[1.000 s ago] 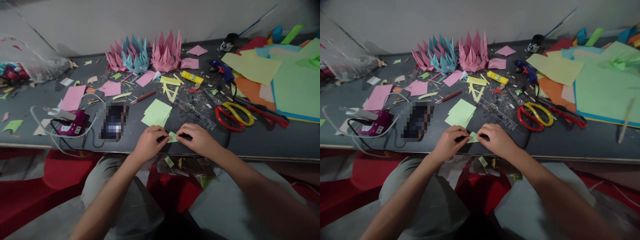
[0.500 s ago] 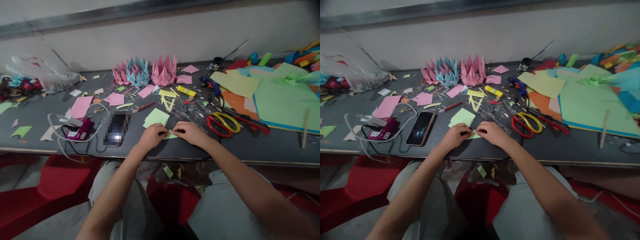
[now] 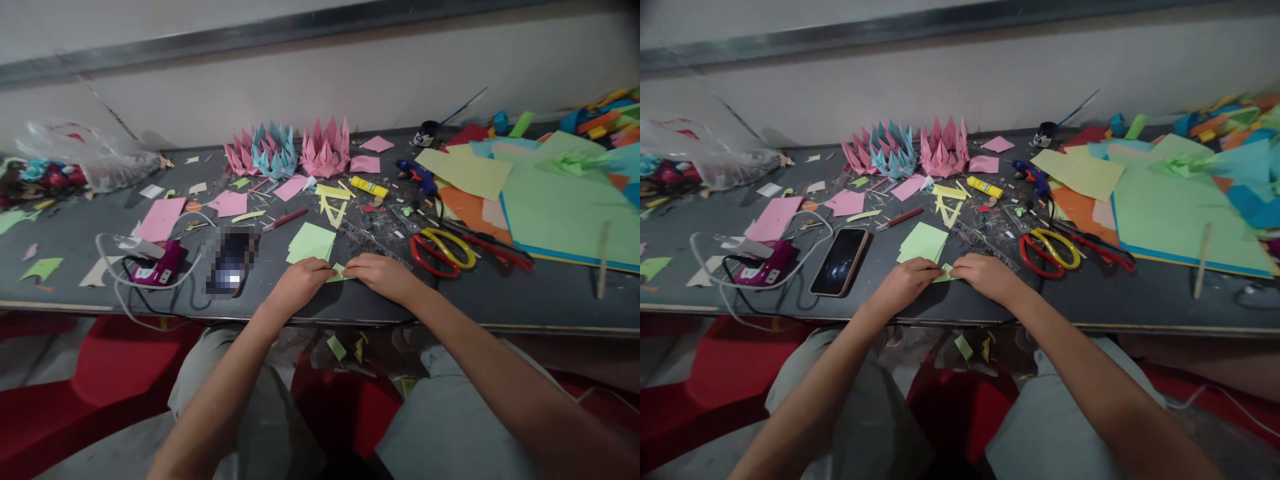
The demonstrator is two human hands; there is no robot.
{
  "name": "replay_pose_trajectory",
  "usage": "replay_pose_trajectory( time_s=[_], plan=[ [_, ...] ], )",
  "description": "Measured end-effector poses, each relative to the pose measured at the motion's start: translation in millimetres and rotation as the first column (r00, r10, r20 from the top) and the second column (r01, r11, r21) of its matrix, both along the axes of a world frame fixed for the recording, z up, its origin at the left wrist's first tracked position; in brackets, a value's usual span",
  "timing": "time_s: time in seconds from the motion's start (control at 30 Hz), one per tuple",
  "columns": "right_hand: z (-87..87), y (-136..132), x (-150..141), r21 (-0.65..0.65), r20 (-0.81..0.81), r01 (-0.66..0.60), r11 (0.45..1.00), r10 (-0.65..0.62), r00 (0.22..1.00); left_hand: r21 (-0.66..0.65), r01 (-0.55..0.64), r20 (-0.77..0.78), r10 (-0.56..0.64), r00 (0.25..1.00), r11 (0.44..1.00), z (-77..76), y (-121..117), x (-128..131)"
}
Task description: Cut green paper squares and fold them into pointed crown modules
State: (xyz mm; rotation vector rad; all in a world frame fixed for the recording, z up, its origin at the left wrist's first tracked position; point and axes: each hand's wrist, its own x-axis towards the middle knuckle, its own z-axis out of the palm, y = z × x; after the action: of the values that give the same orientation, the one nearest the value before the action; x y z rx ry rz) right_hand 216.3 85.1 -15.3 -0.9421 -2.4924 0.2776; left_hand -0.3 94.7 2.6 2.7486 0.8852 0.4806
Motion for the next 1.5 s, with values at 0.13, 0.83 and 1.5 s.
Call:
replay_pose_trajectory(
  time_s=[0.13,0.83,1.5],
  plan=[
    [0.5,-3,0,0.111,0.092,-0.011,0.994,0.0,0.996,0.088,0.007,-0.078,-0.001,0.997,0.996,-0.2,-3,0],
    [9.6,-29,-4,0.014,0.168,0.435,0.9,-0.431,0.887,0.169,-0.331,-0.144,0.356,0.923,0.928,2.2,-33,4],
    [13.2,7,-13,0.167,0.203,0.552,0.817,-0.576,0.792,-0.003,-0.532,0.013,0.532,0.847,0.847,1.9,20,-8]
  ],
)
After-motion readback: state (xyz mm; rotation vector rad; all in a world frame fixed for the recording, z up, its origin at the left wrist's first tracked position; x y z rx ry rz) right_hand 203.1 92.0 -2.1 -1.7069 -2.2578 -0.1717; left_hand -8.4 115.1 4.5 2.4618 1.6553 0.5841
